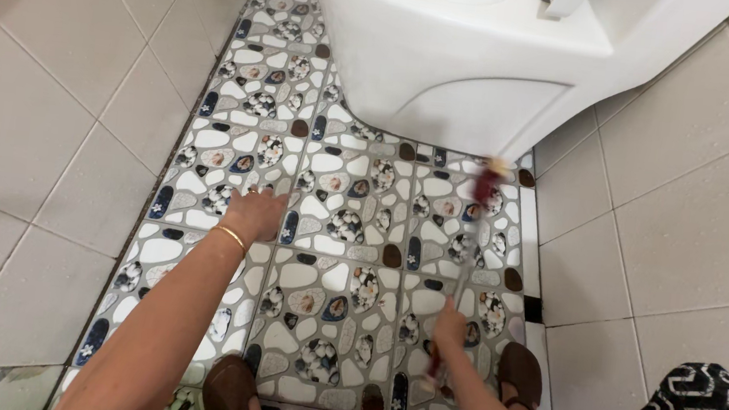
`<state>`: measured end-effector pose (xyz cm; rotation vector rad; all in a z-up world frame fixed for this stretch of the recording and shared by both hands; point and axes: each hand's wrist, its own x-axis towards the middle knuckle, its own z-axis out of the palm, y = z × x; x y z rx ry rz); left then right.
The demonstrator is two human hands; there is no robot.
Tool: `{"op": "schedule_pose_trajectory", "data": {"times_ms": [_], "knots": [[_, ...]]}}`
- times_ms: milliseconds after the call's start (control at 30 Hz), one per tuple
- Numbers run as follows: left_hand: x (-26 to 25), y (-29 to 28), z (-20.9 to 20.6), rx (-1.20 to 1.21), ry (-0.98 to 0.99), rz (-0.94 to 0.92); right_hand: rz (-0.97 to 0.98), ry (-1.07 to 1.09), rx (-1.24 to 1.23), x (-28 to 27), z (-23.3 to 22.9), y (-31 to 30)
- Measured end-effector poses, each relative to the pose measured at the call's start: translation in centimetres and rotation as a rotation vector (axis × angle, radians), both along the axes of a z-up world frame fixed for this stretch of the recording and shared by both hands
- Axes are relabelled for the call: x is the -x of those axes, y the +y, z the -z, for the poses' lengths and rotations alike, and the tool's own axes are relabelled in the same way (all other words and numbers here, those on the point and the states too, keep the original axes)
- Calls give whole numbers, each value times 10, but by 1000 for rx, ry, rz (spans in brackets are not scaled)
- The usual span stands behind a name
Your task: The person scrubs the exterior base and the interior bowl of a toilet using a long-handled brush.
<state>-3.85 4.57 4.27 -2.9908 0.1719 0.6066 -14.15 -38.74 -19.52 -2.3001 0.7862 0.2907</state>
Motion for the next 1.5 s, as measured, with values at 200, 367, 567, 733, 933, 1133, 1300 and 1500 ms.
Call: {"op": "schedule_pose_trajectory", "data": {"times_ms": [200,367,567,733,933,1133,1300,1500], "knots": [[-4,1,0,-48,24,-34,-804,-118,418,3,-5,-7],[1,3,-2,2,12,-27,-31,-34,12,0,-1,-16],[-2,0,-4,-51,75,-61,-611,-218,345,4,5,1],[1,-3,-2,38,-22,32,-100,17,-9,6,-14,-25],[-5,0,-4,-69,50,-63,-254,-16,79,14,5,14],[-12,-2,19,54,-99,74,-146,109,77,7,1,-35],[-4,-3,-7,-89,95,-72,-243,-1,121,11,15,6],[-18,-8,17,75,-106,50,-900,-494,292,22,4,-19]]}}
